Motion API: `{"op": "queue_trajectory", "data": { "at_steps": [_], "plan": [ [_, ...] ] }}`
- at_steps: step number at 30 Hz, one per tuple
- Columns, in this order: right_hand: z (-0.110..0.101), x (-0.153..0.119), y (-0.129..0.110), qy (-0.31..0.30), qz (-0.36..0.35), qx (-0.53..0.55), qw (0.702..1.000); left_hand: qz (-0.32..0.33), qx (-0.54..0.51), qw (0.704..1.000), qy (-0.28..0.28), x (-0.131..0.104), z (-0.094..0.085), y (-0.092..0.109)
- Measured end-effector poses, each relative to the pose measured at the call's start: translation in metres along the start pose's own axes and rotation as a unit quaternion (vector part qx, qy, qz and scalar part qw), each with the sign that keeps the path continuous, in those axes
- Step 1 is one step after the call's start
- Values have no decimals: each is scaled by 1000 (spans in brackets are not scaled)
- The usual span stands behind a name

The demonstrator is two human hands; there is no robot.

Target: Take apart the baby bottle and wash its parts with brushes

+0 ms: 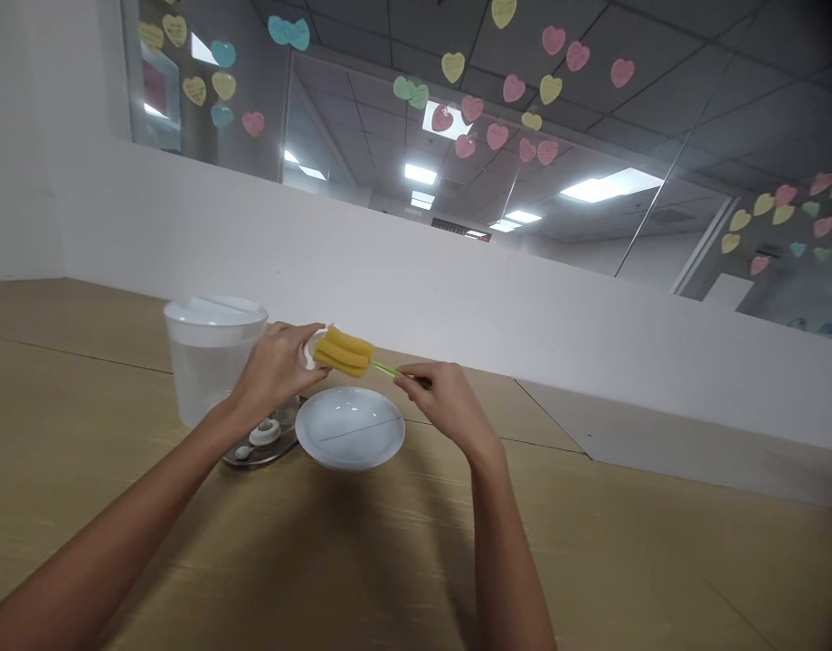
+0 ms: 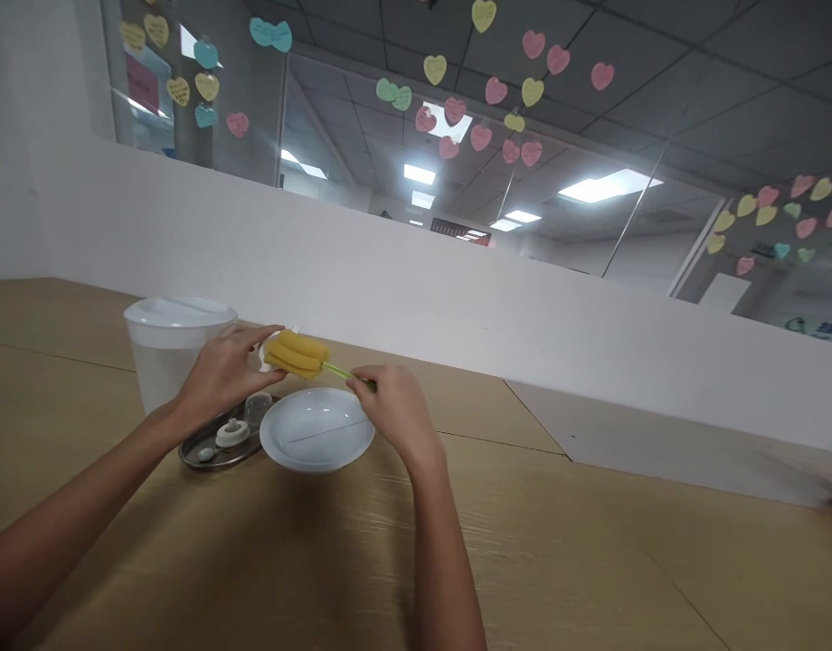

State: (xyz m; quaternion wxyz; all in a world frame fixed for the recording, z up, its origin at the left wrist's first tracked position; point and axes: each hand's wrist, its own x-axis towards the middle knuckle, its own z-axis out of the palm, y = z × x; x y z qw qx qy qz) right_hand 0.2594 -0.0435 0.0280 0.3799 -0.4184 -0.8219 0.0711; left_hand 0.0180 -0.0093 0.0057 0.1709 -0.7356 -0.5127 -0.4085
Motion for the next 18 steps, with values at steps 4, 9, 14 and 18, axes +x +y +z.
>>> {"op": "queue_trajectory", "data": {
  "at_steps": [4,9,14,18],
  "plan": [
    [10,2,-6,-23,24,-45,998,76,92,992,28,-3,-4,6],
    [16,-1,-18,-48,60,-172,982,165,179,970,12,-8,6,16],
    [30,1,-25,-81,60,-288,952,214,214,953,-29,-12,20,20],
    [40,6,-30,-85,70,-320,941,200,205,958,-17,-12,19,19]
  ]
}}
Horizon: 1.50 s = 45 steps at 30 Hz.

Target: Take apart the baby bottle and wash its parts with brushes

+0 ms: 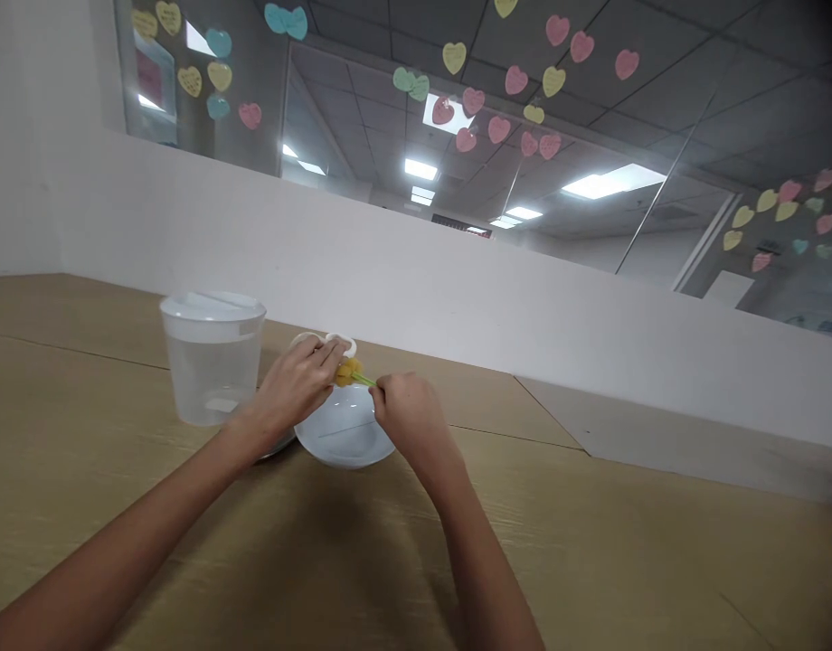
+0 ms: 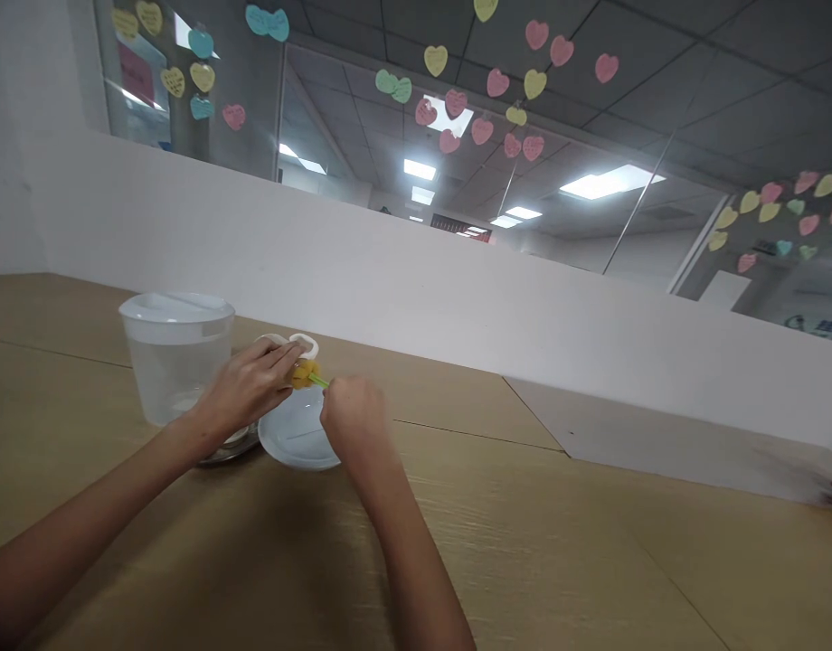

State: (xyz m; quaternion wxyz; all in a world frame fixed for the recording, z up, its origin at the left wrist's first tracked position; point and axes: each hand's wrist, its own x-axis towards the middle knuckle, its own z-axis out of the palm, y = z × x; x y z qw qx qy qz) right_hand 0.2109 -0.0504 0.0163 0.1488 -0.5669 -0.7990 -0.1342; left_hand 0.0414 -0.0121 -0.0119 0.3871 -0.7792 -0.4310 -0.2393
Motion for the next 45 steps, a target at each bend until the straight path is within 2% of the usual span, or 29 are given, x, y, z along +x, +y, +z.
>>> {"op": "queue_trajectory", "data": {
  "at_steps": [4,7,11,18,25,30,33,35,38,41,45],
  "plan": [
    [6,5,-9,2,-7,-28,1000,-4,-38,999,4,2,-4,9],
    [10,8,-13,-1,-6,-40,999,-12,-73,997,-16,4,-6,17],
    [5,4,-9,11,13,-22,1000,-68,-90,993,-35,3,-6,10],
    [-10,-7,7,29,-2,130,991,-124,-110,986,-38,-3,-1,-14],
    [-2,1,5,124,51,223,966,-137,-105,984,-45,-2,-2,-13],
    [-2,1,5,123,67,314,939,-137,-96,985,-50,-1,-3,-11],
    [0,2,7,145,69,372,914,-129,-99,985,-49,-1,-5,-10],
    [2,3,8,178,46,407,895,-127,-101,986,-47,-1,-6,-8],
    [2,2,9,216,-30,434,874,-126,-106,985,-53,-1,-6,-7],
    [-1,0,12,234,-111,395,881,-127,-115,982,-82,-1,-6,-7],
    [-6,-4,17,248,-173,321,897,-141,-158,971,-109,-1,-6,-11]
  ]
}}
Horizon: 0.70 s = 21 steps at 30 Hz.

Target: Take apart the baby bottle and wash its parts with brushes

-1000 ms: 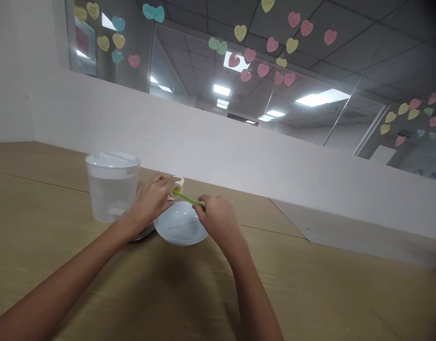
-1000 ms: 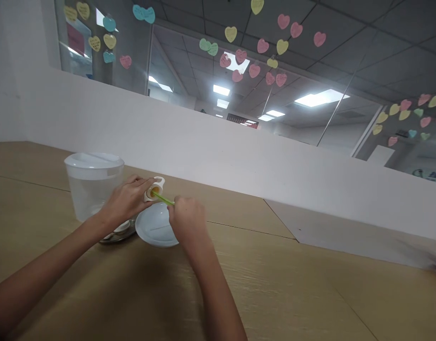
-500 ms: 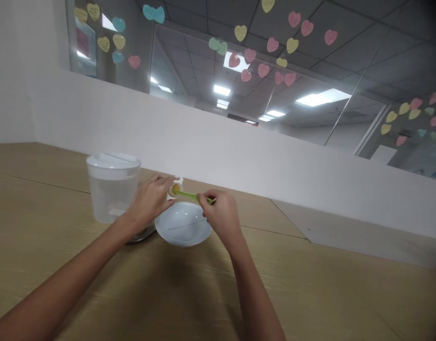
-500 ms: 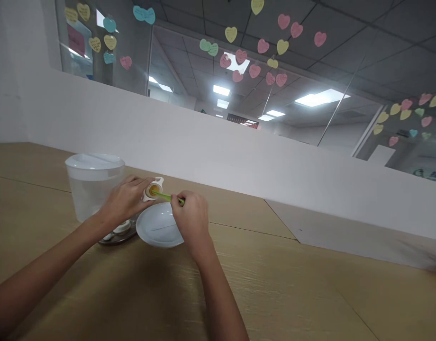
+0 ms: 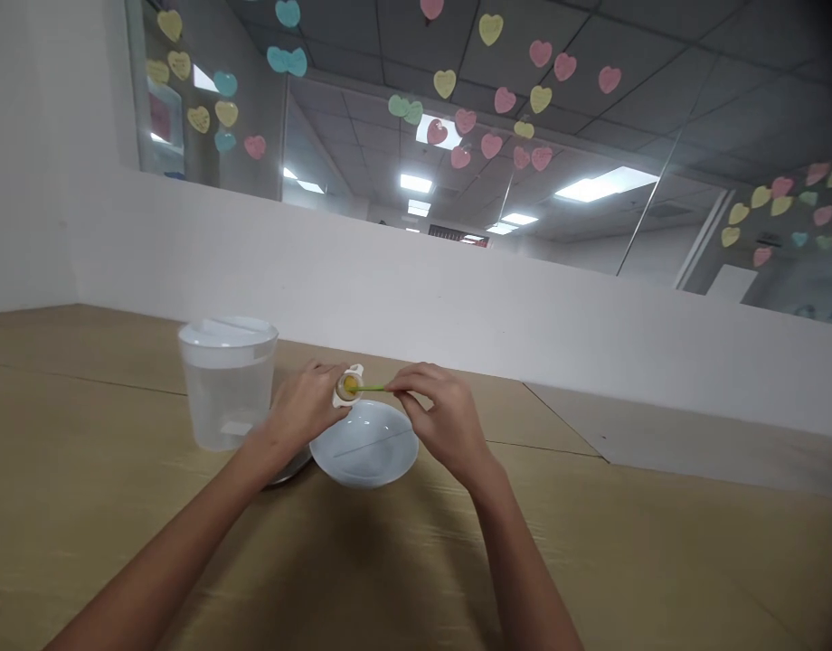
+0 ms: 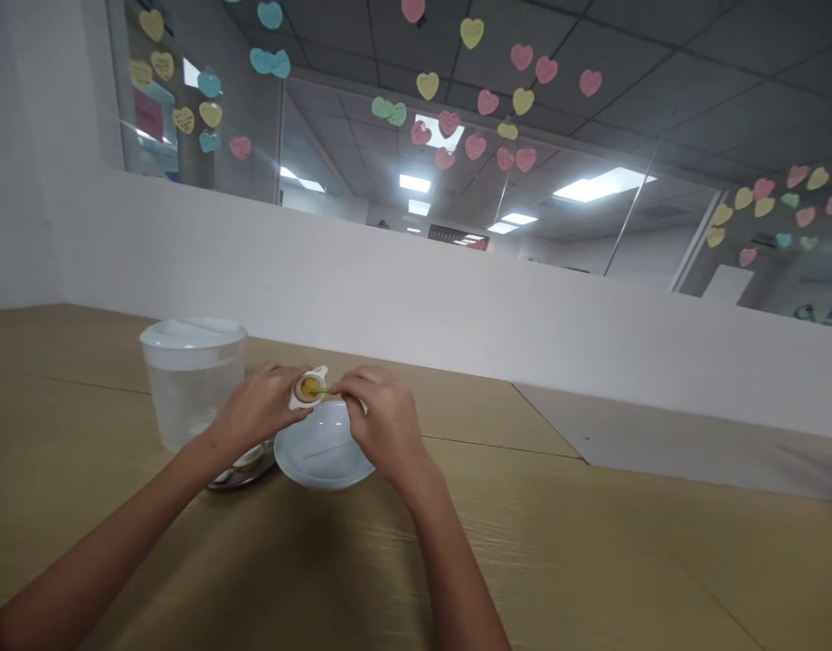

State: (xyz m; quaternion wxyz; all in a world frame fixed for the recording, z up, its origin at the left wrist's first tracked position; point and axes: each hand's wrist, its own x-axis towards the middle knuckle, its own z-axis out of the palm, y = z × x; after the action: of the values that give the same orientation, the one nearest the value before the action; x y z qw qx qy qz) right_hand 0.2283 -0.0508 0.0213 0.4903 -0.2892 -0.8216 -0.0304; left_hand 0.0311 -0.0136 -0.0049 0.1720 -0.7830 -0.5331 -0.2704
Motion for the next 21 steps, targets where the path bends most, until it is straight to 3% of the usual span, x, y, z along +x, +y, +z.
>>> {"op": "queue_trajectory", "data": {
  "at_steps": [7,14,21],
  "plan": [
    [-7,-2,-6,3,-42,17,999,16,-70,997,-33,2,-15,-8],
    [2,-3,-11,12,19,-15,1000,33,-87,994,-52,5,-18,-7],
    [-18,-6,-17,45,38,-100,993,8,-84,996,-39,5,-25,-12]
  ]
}}
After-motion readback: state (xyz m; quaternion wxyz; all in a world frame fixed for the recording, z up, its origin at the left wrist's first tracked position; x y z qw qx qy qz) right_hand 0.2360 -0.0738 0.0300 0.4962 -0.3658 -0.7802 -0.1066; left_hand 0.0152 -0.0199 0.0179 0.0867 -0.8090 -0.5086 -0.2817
